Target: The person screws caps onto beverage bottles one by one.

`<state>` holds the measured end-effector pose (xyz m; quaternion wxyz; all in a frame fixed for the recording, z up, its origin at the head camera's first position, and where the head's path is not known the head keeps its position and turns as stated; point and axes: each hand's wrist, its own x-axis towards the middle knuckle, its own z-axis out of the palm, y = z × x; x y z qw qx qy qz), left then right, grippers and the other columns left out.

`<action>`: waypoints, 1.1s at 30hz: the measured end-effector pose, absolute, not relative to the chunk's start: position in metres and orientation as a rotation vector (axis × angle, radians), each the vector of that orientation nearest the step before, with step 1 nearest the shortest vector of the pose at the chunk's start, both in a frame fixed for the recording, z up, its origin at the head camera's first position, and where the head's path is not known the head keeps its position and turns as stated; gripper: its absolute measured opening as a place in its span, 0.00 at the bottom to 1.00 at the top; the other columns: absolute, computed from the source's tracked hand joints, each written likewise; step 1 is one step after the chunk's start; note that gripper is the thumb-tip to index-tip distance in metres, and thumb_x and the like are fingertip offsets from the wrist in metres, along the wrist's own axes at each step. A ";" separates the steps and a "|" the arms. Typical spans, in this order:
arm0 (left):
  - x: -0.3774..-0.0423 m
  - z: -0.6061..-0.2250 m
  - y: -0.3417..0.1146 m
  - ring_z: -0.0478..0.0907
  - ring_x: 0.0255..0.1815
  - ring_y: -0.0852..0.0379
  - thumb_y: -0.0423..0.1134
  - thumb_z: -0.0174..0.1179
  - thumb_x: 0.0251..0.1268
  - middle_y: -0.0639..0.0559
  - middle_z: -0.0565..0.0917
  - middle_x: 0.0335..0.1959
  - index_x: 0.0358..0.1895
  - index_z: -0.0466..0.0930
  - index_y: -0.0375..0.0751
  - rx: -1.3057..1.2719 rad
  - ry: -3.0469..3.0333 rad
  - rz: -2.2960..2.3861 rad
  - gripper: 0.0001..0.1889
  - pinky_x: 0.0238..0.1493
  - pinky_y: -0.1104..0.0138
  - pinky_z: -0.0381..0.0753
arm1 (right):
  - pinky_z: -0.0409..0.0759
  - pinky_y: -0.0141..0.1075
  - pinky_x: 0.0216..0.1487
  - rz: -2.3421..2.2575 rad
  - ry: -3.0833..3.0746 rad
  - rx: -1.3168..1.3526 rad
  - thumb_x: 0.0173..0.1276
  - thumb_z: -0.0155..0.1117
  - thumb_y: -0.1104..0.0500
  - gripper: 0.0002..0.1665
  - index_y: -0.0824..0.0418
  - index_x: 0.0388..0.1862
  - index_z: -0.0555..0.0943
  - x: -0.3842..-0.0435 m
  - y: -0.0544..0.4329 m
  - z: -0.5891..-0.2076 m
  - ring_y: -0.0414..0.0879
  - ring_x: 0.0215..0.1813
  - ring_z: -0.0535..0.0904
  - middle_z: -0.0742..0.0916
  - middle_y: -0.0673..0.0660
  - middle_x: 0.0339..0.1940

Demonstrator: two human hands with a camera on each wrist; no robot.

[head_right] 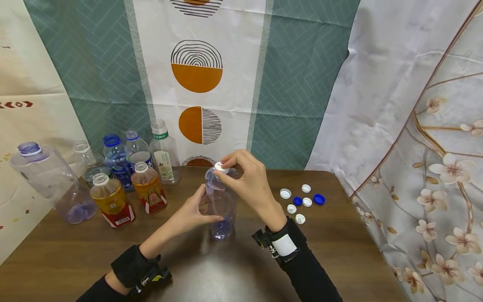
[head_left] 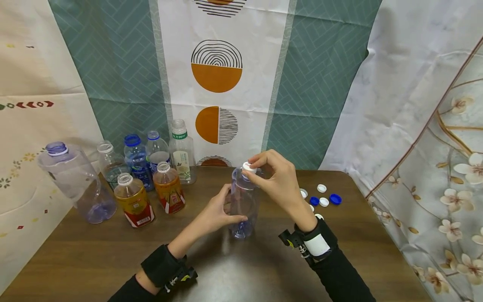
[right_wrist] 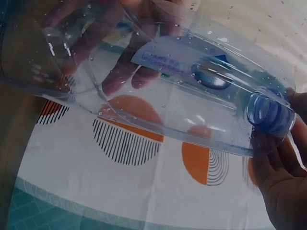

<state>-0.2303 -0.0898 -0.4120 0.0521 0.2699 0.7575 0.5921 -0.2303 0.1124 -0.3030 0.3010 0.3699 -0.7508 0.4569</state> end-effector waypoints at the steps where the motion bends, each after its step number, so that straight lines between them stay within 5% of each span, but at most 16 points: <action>1: -0.230 -0.412 -0.090 0.73 0.68 0.35 0.32 0.77 0.55 0.39 0.72 0.69 0.70 0.59 0.42 0.825 2.301 1.800 0.43 0.58 0.49 0.82 | 0.86 0.36 0.49 1.203 -1.994 0.993 0.56 0.80 0.68 0.12 0.63 0.34 0.82 -0.230 0.113 -0.303 0.48 0.45 0.86 0.87 0.56 0.42; 13: -0.230 -0.414 -0.090 0.71 0.69 0.34 0.33 0.76 0.57 0.39 0.71 0.69 0.71 0.58 0.43 0.844 2.275 1.800 0.42 0.59 0.45 0.80 | 0.86 0.37 0.52 1.026 -2.138 1.083 0.57 0.81 0.65 0.18 0.63 0.37 0.77 -0.229 0.118 -0.293 0.47 0.49 0.84 0.86 0.58 0.46; 33: -0.233 -0.414 -0.089 0.71 0.70 0.37 0.31 0.75 0.58 0.39 0.71 0.70 0.71 0.56 0.41 0.857 2.257 1.800 0.43 0.60 0.48 0.80 | 0.79 0.42 0.63 0.333 -2.479 1.774 0.67 0.67 0.72 0.27 0.62 0.65 0.79 -0.244 0.135 -0.218 0.51 0.67 0.76 0.80 0.57 0.66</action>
